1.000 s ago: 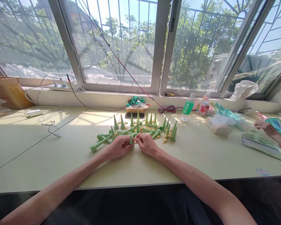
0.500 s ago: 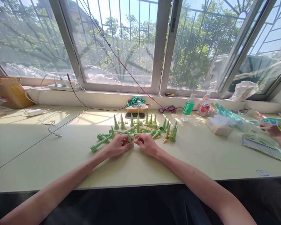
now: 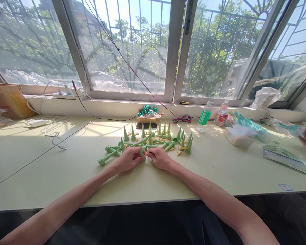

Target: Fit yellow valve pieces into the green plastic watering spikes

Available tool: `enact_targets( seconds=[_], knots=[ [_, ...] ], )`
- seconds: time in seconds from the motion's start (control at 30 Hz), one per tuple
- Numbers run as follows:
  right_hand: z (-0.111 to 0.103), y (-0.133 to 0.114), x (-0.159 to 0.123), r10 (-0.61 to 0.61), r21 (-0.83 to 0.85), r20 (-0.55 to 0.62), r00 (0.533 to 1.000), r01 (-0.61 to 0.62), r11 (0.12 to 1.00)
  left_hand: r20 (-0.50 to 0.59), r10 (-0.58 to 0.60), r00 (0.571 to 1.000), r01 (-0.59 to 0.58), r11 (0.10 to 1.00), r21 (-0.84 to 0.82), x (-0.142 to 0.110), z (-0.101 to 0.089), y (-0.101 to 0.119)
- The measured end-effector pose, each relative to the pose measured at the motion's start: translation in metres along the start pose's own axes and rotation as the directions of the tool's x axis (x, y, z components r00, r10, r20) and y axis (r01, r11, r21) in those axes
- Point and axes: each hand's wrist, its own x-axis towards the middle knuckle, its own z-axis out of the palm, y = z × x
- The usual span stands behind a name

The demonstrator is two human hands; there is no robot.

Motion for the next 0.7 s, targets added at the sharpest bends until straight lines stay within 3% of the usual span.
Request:
enact_targets(
  seconds=[0.3,0.7],
  knots=[
    [0.002,0.000,0.000,0.014,-0.034,0.030,0.999,-0.013,0.999,-0.001,-0.005,1.000,0.005,1.000,-0.012,0.000,0.000,0.000],
    [-0.002,-0.009,0.000,0.047,0.057,-0.082,0.996,-0.042,0.997,-0.034,-0.063,0.997,0.060,0.996,-0.072,0.002,-0.001,0.000]
  ],
)
